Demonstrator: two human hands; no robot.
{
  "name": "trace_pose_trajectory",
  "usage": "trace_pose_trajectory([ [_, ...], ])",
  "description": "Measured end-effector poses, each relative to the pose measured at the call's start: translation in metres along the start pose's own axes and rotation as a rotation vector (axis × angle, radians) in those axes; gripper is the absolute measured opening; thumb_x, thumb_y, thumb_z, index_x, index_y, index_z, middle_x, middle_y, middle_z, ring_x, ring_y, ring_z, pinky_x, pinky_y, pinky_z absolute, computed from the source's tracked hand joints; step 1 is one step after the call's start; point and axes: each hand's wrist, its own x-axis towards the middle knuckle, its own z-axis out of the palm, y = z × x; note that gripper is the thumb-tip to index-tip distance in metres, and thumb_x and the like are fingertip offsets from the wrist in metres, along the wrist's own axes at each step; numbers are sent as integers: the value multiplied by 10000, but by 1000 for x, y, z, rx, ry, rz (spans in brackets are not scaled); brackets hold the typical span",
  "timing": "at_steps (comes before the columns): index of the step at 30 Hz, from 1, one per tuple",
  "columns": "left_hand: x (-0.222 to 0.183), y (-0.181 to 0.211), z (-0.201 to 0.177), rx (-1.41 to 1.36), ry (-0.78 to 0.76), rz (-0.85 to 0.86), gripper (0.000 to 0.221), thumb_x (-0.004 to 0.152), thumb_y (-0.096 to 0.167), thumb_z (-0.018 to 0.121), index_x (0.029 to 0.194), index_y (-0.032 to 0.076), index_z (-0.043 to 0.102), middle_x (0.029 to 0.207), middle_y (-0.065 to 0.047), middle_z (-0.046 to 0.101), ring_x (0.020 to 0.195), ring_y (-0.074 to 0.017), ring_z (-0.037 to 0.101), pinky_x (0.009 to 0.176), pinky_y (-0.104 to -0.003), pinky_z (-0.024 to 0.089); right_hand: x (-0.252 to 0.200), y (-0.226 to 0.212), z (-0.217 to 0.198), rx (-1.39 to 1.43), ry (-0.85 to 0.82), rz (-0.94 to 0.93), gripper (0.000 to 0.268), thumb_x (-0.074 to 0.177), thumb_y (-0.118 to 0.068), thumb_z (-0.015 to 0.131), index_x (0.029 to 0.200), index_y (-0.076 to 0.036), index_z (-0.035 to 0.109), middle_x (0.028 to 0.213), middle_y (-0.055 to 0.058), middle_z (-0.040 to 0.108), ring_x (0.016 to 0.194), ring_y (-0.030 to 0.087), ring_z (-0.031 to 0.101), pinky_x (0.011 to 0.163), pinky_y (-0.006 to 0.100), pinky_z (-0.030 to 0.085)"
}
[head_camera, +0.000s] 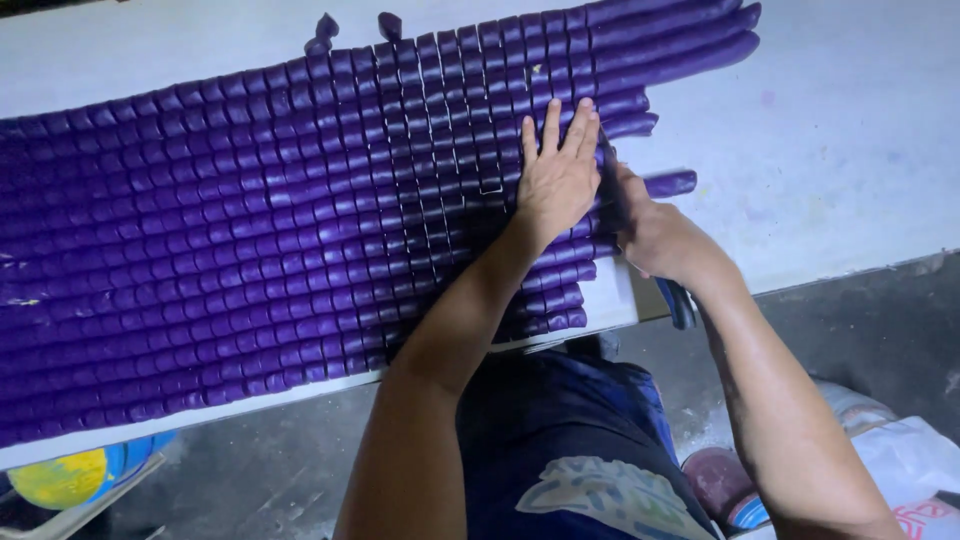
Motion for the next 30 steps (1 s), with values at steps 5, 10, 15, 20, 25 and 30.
trace_pose_trajectory([
  [5, -9, -8, 16, -160, 164, 109, 478, 1001, 252, 557, 1469, 164, 517, 1573, -25, 391, 1527, -381, 216, 1229, -668, 163, 19, 25, 22, 24, 92, -37, 755, 922, -38, 528, 1580, -74, 159, 842, 312, 710, 817, 489, 725, 841, 585, 536],
  [10, -10, -5, 36, -171, 260, 113, 268, 948, 273, 613, 1203, 198, 648, 1368, -2, 543, 1445, -323, 326, 1204, -669, 216, 16, 25, 27, 51, 155, -127, 749, 924, -17, 545, 1555, -50, 144, 1014, 424, 656, 991, 607, 646, 921, 667, 486],
  [15, -7, -5, 32, -205, 318, 131, 268, 885, 212, 667, 1151, 186, 664, 1337, -39, 566, 1417, -347, 367, 1191, -677, 239, -21, 24, 35, 22, 31, 16, 813, 880, -34, 510, 1605, -90, 148, 726, 261, 735, 729, 459, 748, 814, 572, 540],
  [20, -39, 7, 37, -247, 420, 167, 255, 892, 234, 683, 1141, 181, 700, 1275, -27, 618, 1373, -336, 436, 1174, -634, 284, -10, 34, 49, 47, 77, 12, 797, 916, -46, 526, 1607, -93, 132, 914, 325, 722, 903, 509, 718, 855, 605, 539],
  [25, -61, 21, 50, -182, 439, 151, 256, 861, 274, 680, 1103, 193, 685, 1192, -14, 639, 1266, -297, 511, 1164, -613, 300, -16, 38, 55, 8, 78, 2, 810, 943, -81, 552, 1610, -117, 95, 1126, 378, 670, 1074, 549, 655, 948, 640, 512],
  [30, -57, 22, 44, -203, 367, 127, 267, 876, 240, 639, 1134, 175, 655, 1222, -22, 608, 1256, -318, 534, 1179, -618, 310, -54, 44, 62, -3, -2, 26, 791, 909, -77, 505, 1596, -159, 122, 1059, 340, 704, 1002, 527, 694, 903, 618, 541],
])
